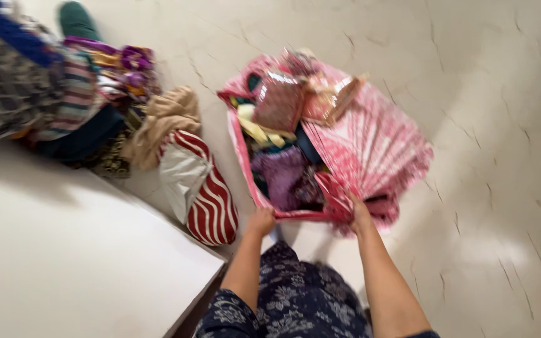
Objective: The person moves a large pink bundle of clothes from the floor to a bed, then opens a wardrobe to place a small white box inside. They then pick up several packaged items from the floor and place them on the bed before closing the wardrobe.
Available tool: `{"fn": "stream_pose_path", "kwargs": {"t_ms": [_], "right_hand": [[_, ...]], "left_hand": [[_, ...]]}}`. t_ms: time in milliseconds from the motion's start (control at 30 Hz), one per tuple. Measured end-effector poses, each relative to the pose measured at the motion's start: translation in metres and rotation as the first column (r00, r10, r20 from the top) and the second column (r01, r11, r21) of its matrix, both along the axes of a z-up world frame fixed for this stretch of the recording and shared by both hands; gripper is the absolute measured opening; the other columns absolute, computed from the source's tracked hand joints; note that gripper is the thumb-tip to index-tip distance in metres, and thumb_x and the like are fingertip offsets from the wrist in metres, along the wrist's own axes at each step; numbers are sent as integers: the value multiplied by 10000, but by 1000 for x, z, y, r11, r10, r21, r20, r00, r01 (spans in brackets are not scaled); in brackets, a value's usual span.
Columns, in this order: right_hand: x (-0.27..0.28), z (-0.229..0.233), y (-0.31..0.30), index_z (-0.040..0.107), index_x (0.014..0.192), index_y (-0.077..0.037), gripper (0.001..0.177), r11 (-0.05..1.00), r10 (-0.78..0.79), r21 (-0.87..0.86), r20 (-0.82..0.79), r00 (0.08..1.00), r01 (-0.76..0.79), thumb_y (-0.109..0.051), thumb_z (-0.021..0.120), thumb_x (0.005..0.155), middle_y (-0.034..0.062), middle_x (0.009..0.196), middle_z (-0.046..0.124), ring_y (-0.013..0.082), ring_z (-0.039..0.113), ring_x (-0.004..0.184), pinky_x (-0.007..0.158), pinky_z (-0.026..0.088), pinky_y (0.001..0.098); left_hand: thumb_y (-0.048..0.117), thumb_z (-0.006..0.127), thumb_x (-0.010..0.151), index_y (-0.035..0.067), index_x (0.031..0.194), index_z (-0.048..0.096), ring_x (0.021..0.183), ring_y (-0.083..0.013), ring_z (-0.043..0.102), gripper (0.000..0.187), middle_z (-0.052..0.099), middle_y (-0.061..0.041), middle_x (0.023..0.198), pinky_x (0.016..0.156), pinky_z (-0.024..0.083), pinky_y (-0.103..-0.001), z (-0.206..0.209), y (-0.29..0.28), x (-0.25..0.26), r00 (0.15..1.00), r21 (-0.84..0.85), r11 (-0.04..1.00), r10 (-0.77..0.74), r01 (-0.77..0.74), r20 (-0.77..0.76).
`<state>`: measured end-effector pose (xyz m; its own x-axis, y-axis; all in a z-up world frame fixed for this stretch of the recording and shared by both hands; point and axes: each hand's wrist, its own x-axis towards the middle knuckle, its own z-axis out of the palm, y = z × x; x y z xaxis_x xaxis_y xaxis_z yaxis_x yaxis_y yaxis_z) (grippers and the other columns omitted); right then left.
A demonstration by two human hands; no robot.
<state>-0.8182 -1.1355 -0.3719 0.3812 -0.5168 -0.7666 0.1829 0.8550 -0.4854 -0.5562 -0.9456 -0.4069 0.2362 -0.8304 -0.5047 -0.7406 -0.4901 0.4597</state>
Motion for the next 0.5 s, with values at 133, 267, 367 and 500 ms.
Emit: {"fn": "stream_pose_path", "kwargs": {"t_ms": [133,267,367,500], "right_hand": [[-30,10,15,638,1268,-111,389,999,4,39,-133,991,2,-395,579,1009,124,1082,731,307,717,923,834,605,531],[-61,23,43,650,1240,-109,403,997,66,55,-138,988,-59,-438,546,1032,124,1059,733,304,711,898,804,596,528],[-88,37,68,674,1237,-150,369,990,144,13,-53,988,-143,-395,519,1010,89,1072,756,273,738,901,800,610,490],[-112,57,98,653,1233,-112,376,983,185,32,-126,975,-182,-403,545,1020,152,1046,728,331,712,866,762,596,532]], "left_hand": [[189,451,933,92,1162,655,1291,-325,547,322,643,-136,1314,1034,477,-482,6,32,-42,998,-82,995,56,-56,4],[241,466,961,104,1180,637,1296,-315,540,310,634,-119,1316,1016,470,-513,14,65,-89,996,77,993,93,-91,-18],[261,498,955,107,1211,625,1290,-324,536,325,609,-143,1337,1029,463,-510,26,91,-123,995,129,987,100,-97,-23],[199,455,967,105,1245,614,1300,-320,525,333,597,-146,1357,1026,452,-527,49,138,-173,996,97,991,89,-89,1]]}}
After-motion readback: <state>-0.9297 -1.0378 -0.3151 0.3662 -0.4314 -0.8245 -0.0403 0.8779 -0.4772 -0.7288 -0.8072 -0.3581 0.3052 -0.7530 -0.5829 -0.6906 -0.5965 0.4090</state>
